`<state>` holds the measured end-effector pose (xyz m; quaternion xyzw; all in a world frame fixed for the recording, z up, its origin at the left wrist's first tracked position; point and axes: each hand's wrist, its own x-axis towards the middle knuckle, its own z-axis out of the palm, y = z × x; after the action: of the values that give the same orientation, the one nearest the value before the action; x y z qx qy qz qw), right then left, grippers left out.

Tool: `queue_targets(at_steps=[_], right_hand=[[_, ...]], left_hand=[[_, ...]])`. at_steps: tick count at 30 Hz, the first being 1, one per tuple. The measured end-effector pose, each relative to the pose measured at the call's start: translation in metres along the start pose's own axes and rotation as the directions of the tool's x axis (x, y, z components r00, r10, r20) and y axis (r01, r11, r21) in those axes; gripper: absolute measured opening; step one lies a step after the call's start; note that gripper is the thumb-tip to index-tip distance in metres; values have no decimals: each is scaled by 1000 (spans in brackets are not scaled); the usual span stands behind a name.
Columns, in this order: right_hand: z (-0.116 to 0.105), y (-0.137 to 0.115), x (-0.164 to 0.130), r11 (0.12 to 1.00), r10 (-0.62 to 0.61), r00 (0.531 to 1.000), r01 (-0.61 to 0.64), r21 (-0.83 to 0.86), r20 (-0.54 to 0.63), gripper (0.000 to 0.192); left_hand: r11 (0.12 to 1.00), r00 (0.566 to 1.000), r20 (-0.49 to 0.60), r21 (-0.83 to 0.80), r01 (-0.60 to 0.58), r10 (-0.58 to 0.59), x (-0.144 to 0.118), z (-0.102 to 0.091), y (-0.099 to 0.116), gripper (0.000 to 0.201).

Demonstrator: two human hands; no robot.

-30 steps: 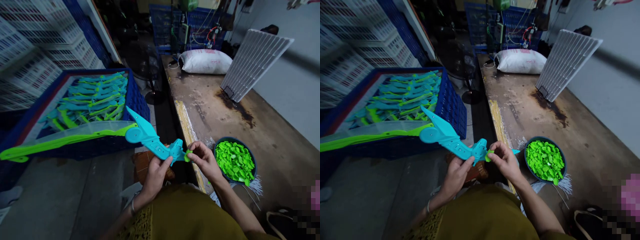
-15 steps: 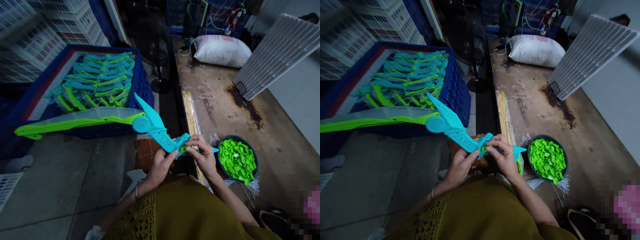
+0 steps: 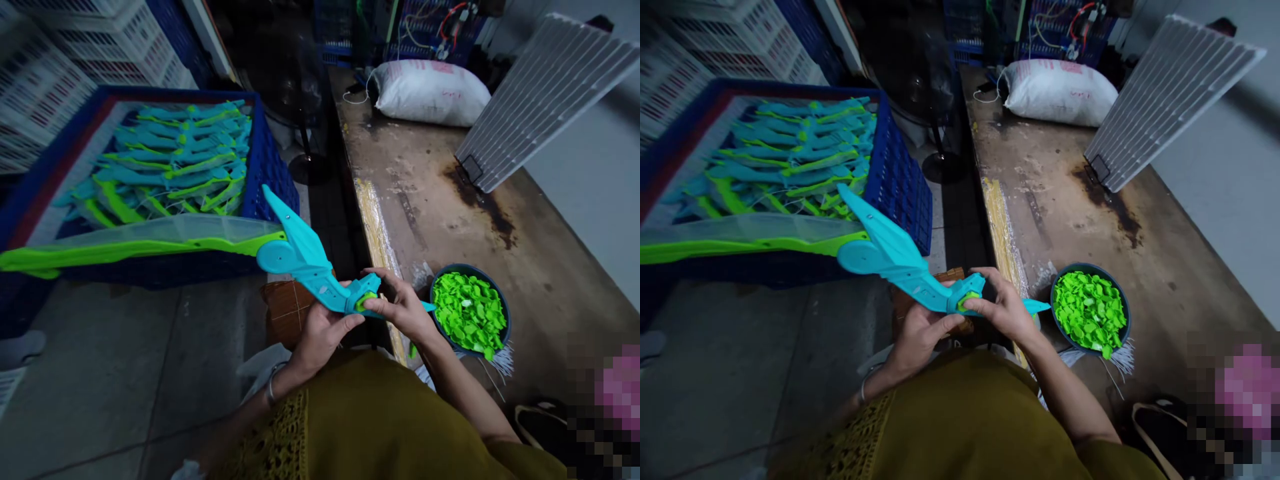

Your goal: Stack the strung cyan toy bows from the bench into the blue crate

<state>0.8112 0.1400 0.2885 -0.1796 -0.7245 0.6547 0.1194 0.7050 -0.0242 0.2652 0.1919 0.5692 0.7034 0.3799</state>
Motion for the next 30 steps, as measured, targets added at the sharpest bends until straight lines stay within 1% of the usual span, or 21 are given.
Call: queue_targets(at_steps=[1,3,6,9,11,13,15,16,17,19,20,21,22,23,24,25,26,27,28,29,30], right_hand=[[0,0,0,999,33,999,-33,10,16,63],[2,2,-2,997,65,998,-65,31,2,63],[8,7,-6,1000,21,998,-20,15,-52,59],[9,11,-8,998,-50,994,47,-33,-94,56],[10,13,-10,996,-60,992,51,-76,-114,57],[13,17,-11,993,-60,989,45,-107,-139,57],[19,24,-12,993,-79,978,60,-102,-195,60],[23,28,-12,992,-103,965,81,-99,-243,62],[26,32,-12,989,-134,944,107,-106,-300,63],[30,37,-12,972,-221,893,171,-158,-392,61],[29,39,-13,959,-270,881,211,-187,-390,59],[25,39,-15,947,-307,888,251,-199,-343,58],[18,38,-17,940,-329,910,291,-177,-252,57],[6,39,-21,939,-336,934,321,-122,-125,57],[-8,40,-25,942,-330,944,331,-49,30,58],[-26,44,-29,952,-305,935,307,19,181,57],[-47,50,-33,969,-246,927,244,40,283,53],[-69,60,-38,989,-129,948,142,-26,291,46],[-92,72,-41,987,37,981,-6,-163,191,37],[-114,86,-45,928,204,979,-199,-315,-18,28],[-135,101,-48,810,315,907,-411,-418,-281,22]], left_hand=[[999,999,-29,52,-14,16,1,1,1,56],[986,995,-83,165,-37,52,2,1,1,48],[962,989,-112,264,-62,94,2,2,-1,41],[954,987,-118,292,-73,111,2,2,-2,39],[949,989,-99,306,-72,107,3,-1,-3,39],[949,994,-56,306,-72,94,6,-4,-4,40],[957,998,-9,283,-58,63,12,-7,-8,41],[966,999,-1,257,-39,41,16,-8,-11,42],[975,1000,-3,220,-11,12,19,-7,-15,44],[990,996,-17,113,87,-86,24,-2,-21,51],[987,988,-26,43,155,-154,25,1,-23,56],[972,972,-26,-36,234,-235,25,3,-24,62],[943,948,-19,-114,314,-318,26,6,-25,68],[905,919,-21,-185,383,-393,26,8,-24,72],[868,890,-35,-242,434,-455,27,9,-22,73],[839,864,-64,-285,464,-499,28,11,-20,71],[821,842,-100,-310,480,-530,29,12,-17,65],[814,827,-137,-318,485,-546,31,12,-14,58],[815,817,-170,-320,484,-552,33,13,-10,51],[816,811,-192,-322,480,-553,35,14,-6,48],[819,810,-206,-326,473,-550,36,14,-3,49]])
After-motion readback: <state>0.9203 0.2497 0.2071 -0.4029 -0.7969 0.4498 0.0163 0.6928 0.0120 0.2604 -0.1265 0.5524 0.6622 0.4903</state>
